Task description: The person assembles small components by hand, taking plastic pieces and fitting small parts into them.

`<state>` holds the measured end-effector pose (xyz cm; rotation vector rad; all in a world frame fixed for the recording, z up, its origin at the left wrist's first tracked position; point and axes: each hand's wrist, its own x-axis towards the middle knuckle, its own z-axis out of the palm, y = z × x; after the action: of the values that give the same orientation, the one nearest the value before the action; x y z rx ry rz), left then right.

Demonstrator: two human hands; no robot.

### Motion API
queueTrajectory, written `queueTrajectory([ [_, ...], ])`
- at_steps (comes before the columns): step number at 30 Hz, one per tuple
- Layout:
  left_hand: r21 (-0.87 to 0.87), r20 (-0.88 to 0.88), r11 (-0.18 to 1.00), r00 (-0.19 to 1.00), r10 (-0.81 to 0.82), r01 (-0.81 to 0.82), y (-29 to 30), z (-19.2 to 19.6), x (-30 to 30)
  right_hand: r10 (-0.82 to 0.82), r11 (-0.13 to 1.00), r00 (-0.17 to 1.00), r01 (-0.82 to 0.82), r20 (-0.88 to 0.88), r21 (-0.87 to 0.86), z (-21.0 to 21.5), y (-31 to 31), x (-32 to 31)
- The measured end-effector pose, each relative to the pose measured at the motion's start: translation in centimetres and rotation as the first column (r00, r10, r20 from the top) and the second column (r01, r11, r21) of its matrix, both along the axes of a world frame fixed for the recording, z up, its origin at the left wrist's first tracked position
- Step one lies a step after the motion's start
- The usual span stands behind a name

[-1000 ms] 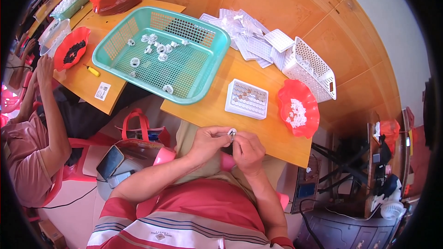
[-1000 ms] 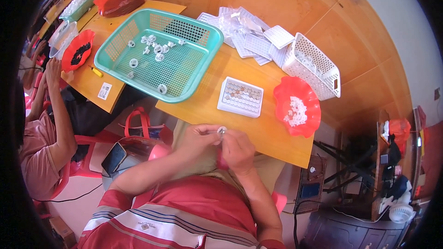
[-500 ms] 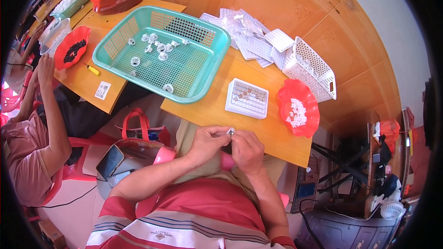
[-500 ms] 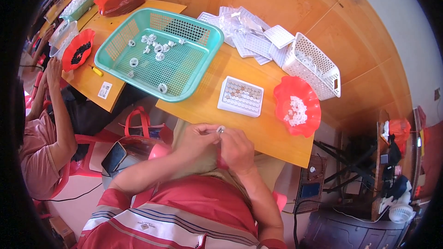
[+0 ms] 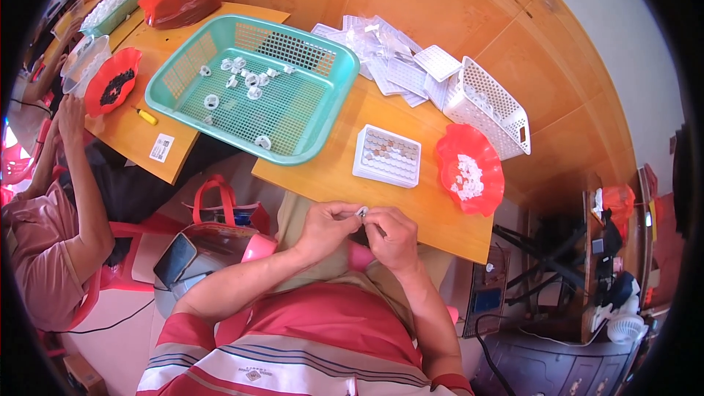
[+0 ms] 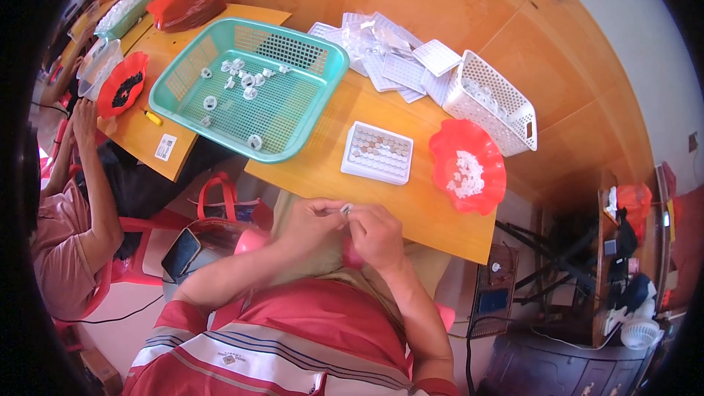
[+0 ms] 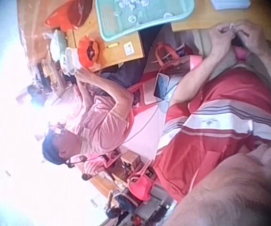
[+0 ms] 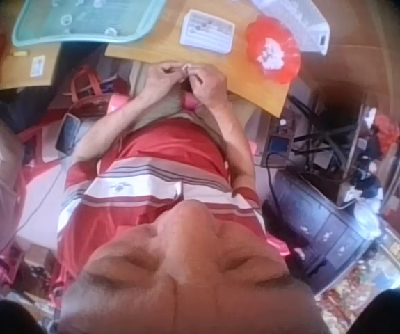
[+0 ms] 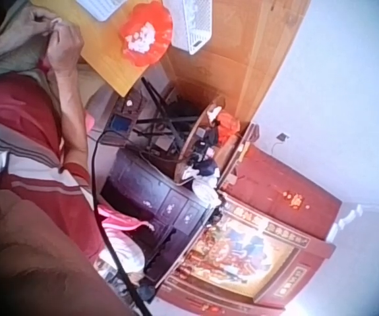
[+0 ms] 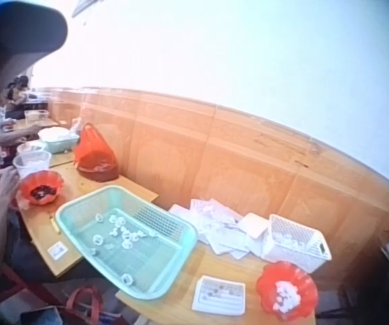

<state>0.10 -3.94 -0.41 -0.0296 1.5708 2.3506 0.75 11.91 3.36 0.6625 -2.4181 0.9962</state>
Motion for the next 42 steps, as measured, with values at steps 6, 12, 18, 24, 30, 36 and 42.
queueTrajectory([
  [6,-0.039,-0.019,0.999,1.000,-0.019,0.018,0.0,-0.1,-0.1,0.010,1.000,0.999,-0.009,0.053,-0.012,0.2,0.2,0.0],
  [12,-0.077,-0.035,0.997,0.999,-0.034,0.031,0.0,-0.3,0.0,0.045,0.999,0.994,-0.045,0.098,0.003,0.3,0.6,-0.1],
  [18,-0.055,-0.063,0.998,0.997,-0.038,0.035,-0.1,-0.4,0.0,-0.025,0.992,0.980,0.049,0.198,-0.112,-0.2,0.1,0.4],
  [24,-0.039,-0.058,0.999,0.998,-0.036,0.034,0.0,-0.6,-0.1,-0.020,0.999,1.000,0.020,0.010,0.033,-0.2,0.0,0.6],
  [30,-0.019,-0.046,0.999,0.998,-0.036,0.035,-0.1,-0.3,0.0,0.049,0.985,0.998,-0.042,-0.037,0.166,0.2,0.0,0.6],
  [36,-0.033,-0.037,0.999,0.999,-0.038,0.037,-0.1,-0.6,0.1,0.077,0.991,0.996,-0.082,0.048,0.105,0.6,0.4,0.3],
  [42,-0.016,-0.045,0.998,0.997,-0.057,0.056,-0.2,-0.1,0.1,-0.042,0.995,0.964,0.065,0.262,-0.079,-0.5,0.7,0.5],
])
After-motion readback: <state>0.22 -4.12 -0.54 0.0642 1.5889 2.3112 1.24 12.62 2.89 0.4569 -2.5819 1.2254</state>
